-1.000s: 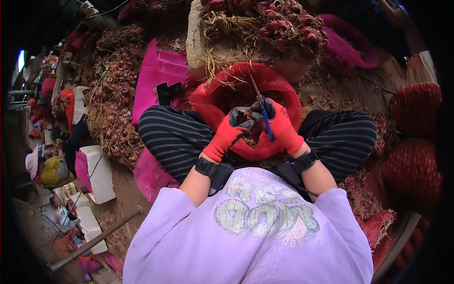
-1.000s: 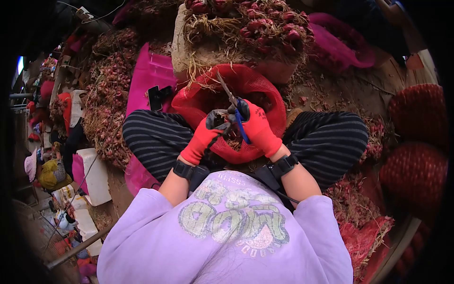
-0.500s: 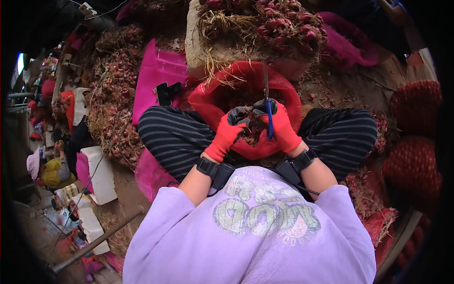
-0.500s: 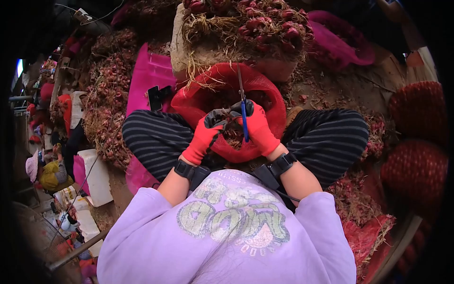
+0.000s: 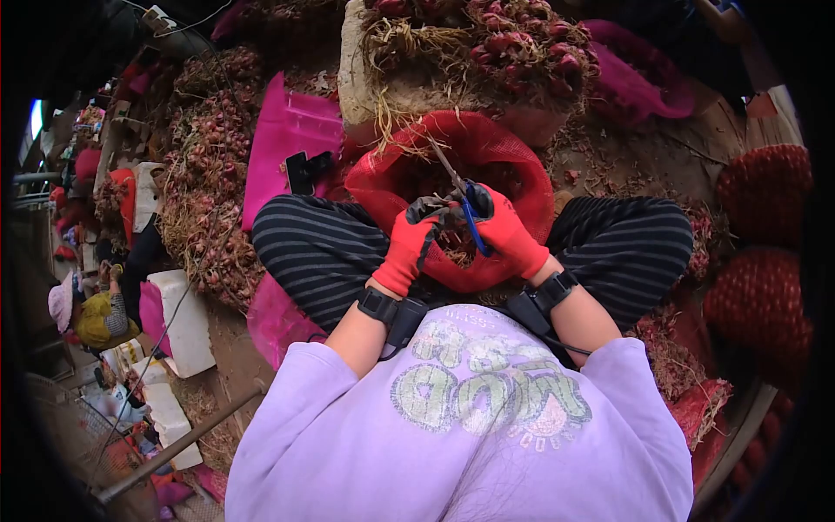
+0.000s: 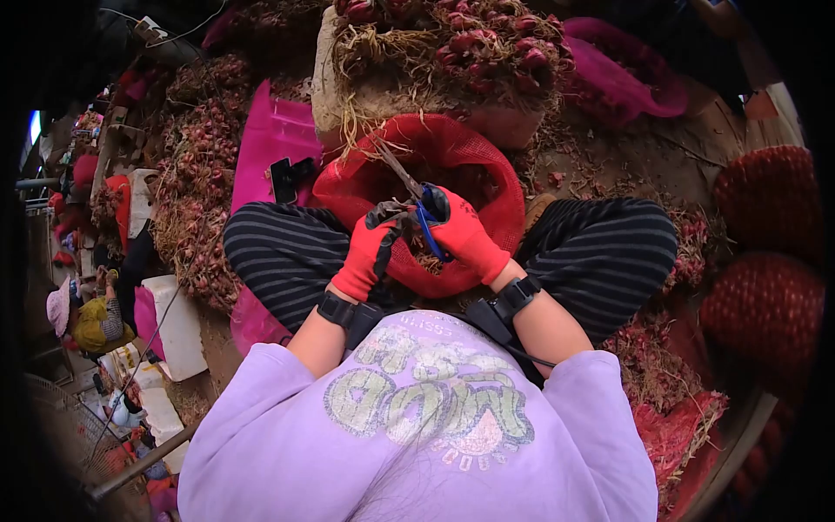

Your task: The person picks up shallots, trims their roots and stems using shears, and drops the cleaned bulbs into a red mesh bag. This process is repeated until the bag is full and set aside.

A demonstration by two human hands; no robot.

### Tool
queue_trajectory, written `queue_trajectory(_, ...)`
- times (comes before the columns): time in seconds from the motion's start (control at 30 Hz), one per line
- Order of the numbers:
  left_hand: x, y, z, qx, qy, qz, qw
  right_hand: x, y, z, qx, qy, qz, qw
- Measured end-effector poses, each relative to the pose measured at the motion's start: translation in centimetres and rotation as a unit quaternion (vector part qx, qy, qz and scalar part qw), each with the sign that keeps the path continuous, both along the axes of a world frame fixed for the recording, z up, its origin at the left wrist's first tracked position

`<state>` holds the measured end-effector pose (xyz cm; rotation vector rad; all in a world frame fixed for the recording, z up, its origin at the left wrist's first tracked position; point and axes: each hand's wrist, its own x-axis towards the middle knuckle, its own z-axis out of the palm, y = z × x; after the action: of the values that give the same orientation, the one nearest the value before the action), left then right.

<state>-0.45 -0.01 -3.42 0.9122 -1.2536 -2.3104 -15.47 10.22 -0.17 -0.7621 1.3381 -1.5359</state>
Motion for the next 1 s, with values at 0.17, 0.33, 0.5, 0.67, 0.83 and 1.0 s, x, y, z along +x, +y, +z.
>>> queue_trajectory(0.17,-0.5,0.4,2.7,-0.021,-0.024,-0.005,0.999,0.1,-0.1,-0.4,-0.007,0.152,0.008,0.988)
queue_trajectory(0.33,0.7,-0.7,2.8,-0.289,-0.205,-0.151,0.923,-0.5,0.8,1.6,-0.079,0.298,0.040,0.951)
queue_trajectory(0.5,1.0,0.2,2.6,-0.442,-0.112,-0.128,0.881,-0.5,0.5,2.4,-0.091,0.346,0.041,0.933)
queue_trajectory(0.67,1.0,1.4,-0.4,-0.194,-0.005,-0.094,0.976,-0.8,0.2,1.2,-0.107,0.327,0.024,0.939)
queue_trajectory(0.83,0.9,-1.4,3.7,-0.105,-0.107,-0.208,0.967,-1.0,0.6,2.2,-0.107,0.375,0.088,0.917)
queue_trajectory(1.0,0.8,0.6,3.2,-0.245,0.068,-0.076,0.964,-0.7,0.6,2.1,-0.114,0.237,0.026,0.964)
